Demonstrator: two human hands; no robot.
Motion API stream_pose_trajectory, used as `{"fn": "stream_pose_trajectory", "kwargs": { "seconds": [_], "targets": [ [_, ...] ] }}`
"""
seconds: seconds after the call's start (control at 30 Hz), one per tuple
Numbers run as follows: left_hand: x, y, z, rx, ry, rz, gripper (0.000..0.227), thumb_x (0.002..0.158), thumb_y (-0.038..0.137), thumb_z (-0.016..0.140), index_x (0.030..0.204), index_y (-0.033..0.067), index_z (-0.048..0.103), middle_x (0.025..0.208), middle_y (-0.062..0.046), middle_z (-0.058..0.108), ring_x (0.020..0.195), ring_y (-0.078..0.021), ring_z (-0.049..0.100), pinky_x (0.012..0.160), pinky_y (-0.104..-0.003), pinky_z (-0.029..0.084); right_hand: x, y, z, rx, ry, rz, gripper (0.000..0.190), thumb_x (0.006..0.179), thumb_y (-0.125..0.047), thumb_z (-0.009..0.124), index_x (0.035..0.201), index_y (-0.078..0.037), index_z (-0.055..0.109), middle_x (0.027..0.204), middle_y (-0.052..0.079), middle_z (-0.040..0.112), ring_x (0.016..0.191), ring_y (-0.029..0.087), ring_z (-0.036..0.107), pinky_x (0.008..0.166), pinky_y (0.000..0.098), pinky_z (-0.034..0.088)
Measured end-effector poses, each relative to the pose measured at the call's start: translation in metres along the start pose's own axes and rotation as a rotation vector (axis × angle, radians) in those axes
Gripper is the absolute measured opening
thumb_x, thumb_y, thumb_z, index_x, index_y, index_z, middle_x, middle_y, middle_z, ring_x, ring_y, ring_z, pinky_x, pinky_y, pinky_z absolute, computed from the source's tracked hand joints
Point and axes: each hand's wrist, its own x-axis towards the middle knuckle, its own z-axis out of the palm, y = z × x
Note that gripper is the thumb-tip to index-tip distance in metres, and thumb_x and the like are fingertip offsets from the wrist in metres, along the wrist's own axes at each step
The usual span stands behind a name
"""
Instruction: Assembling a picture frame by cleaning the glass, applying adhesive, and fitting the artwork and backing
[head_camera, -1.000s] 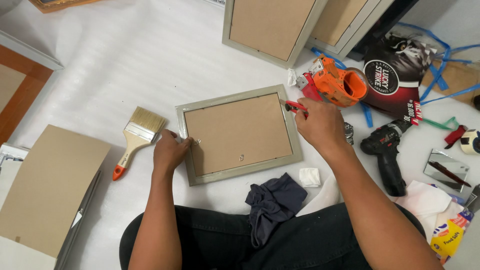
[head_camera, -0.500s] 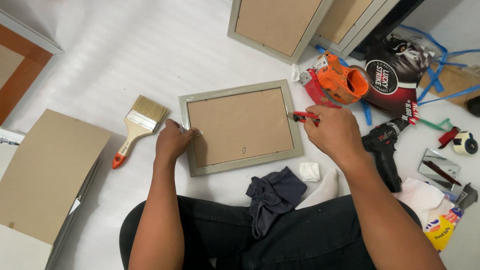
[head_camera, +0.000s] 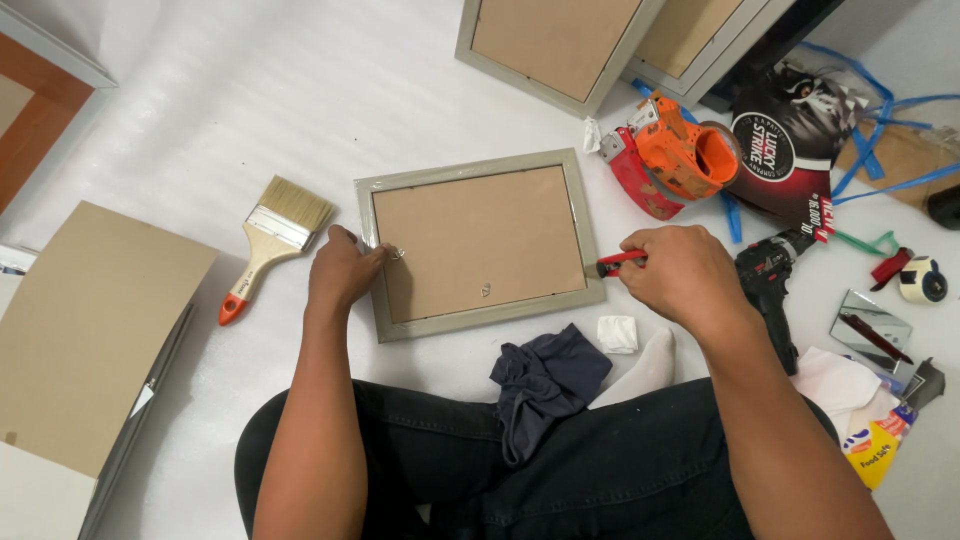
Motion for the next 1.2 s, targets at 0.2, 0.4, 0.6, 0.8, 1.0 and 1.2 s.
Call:
{"fn": "stream_pose_trajectory", "kwargs": {
  "seconds": [0.2, 0.4, 0.6, 0.8, 1.0, 1.2],
  "targets": [
    [0.007, -0.003, 0.005, -0.007, 0.0, -0.032, 0.059, 0.092, 0.042, 0.07, 0.125, -0.0047, 0.056, 0.112, -0.033, 0.068, 0.112, -0.0522, 0.066, 0.09, -0.057, 0.054, -0.006, 0.001, -0.002, 0.007, -0.042, -0.001, 0.036, 0.084, -0.023, 0.061, 0.111, -0.018, 0.083, 0.093, 0.022, 0.079, 0.096, 0.047, 0.073, 0.088, 0.0506, 0.057],
    [-0.016, 0.017, -0.018, -0.043, -0.056, -0.049, 0.063, 0.086, 0.035, 0.077, 0.125, -0.0073, 0.051, 0.124, -0.038, 0.063, 0.123, -0.0554, 0.059, 0.104, -0.06, 0.047, -0.004, -0.039, 0.014, 0.41, 0.273, -0.154, 0.031, 0.087, -0.024, 0.066, 0.115, -0.026, 0.079, 0.059, 0.012, 0.069, 0.072, 0.025, 0.075, 0.068, 0.0367, 0.058],
    [-0.01, 0.014, -0.013, -0.025, -0.039, -0.019, 0.055, 0.088, 0.028, 0.077, 0.124, -0.0054, 0.051, 0.117, -0.034, 0.067, 0.117, -0.0528, 0.064, 0.098, -0.058, 0.053, -0.001, -0.118, 0.048, 0.75, 0.299, -0.41, 0.028, 0.09, -0.01, 0.066, 0.114, -0.014, 0.079, 0.077, 0.017, 0.076, 0.066, 0.021, 0.075, 0.057, 0.0308, 0.058],
    [0.004, -0.001, -0.008, -0.061, -0.046, -0.022, 0.059, 0.089, 0.033, 0.076, 0.124, -0.0066, 0.051, 0.118, -0.034, 0.066, 0.117, -0.053, 0.063, 0.098, -0.06, 0.053, 0.02, -0.177, 0.075, 0.69, 0.363, -0.526, 0.027, 0.089, -0.012, 0.066, 0.113, -0.014, 0.079, 0.071, 0.014, 0.075, 0.066, 0.024, 0.076, 0.057, 0.0356, 0.06],
    [0.03, -0.022, 0.013, -0.096, 0.05, -0.028, 0.045, 0.095, 0.033, 0.062, 0.12, -0.0051, 0.059, 0.107, -0.029, 0.07, 0.109, -0.0497, 0.068, 0.089, -0.059, 0.056, 0.036, -0.202, 0.087, 0.542, 0.44, -0.59, 0.026, 0.092, -0.02, 0.064, 0.112, -0.013, 0.078, 0.085, 0.016, 0.076, 0.078, 0.038, 0.073, 0.063, 0.047, 0.057],
    [0.03, -0.019, 0.016, -0.121, 0.088, -0.023, 0.04, 0.096, 0.028, 0.057, 0.117, -0.0051, 0.062, 0.103, -0.028, 0.071, 0.106, -0.0493, 0.07, 0.087, -0.059, 0.057, 0.021, -0.206, 0.092, 0.468, 0.484, -0.641, 0.024, 0.091, -0.018, 0.066, 0.11, -0.012, 0.08, 0.084, 0.014, 0.076, 0.076, 0.037, 0.073, 0.062, 0.0461, 0.057]
  ]
}}
